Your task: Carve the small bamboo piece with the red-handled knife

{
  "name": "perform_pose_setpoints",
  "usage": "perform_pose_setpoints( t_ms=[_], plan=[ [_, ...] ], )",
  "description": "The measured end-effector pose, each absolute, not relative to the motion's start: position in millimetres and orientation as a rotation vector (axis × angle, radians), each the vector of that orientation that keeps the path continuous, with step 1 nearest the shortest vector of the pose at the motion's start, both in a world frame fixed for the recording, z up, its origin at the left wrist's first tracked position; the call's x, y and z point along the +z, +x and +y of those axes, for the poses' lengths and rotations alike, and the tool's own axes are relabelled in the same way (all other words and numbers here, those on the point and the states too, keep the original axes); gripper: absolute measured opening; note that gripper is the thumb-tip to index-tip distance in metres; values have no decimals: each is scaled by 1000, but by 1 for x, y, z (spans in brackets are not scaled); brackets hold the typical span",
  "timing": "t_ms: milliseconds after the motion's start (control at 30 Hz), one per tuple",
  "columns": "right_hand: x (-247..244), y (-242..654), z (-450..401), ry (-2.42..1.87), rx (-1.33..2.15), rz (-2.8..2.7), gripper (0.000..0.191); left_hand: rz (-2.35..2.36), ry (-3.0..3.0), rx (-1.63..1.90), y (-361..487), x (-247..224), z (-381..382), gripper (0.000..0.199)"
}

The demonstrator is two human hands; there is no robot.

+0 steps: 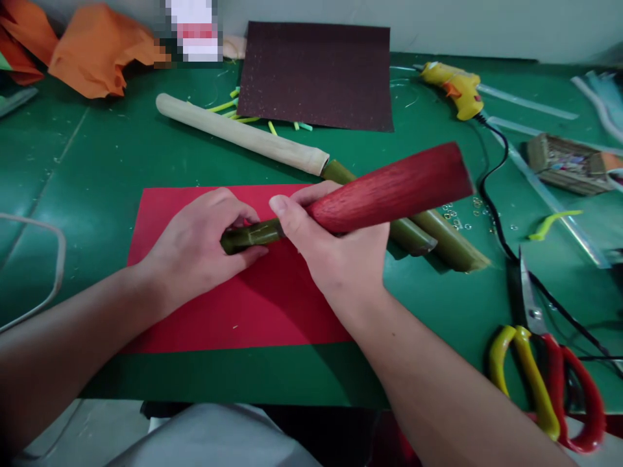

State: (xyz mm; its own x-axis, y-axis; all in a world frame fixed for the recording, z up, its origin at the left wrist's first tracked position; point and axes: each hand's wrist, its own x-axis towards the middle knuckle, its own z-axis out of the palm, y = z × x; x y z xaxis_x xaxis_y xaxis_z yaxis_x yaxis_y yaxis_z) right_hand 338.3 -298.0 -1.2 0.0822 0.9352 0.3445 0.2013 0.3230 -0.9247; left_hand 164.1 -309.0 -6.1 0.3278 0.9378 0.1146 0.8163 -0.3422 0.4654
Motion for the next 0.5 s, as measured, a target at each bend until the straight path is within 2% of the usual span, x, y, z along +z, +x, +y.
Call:
perform_pose_setpoints(
  t_ms=[133, 367, 500],
  plan=[
    [-2, 340, -297, -1145, 770, -1462, 19, 1568, 2309, 527, 166, -7, -310, 17],
    [-8, 350, -291, -1167, 760, -1600, 8, 1572, 2295, 520, 166, -5, -308, 19],
    [-7, 346, -295, -1159, 697, -1574, 21, 1571, 2282, 517, 165, -5, -307, 19]
  ],
)
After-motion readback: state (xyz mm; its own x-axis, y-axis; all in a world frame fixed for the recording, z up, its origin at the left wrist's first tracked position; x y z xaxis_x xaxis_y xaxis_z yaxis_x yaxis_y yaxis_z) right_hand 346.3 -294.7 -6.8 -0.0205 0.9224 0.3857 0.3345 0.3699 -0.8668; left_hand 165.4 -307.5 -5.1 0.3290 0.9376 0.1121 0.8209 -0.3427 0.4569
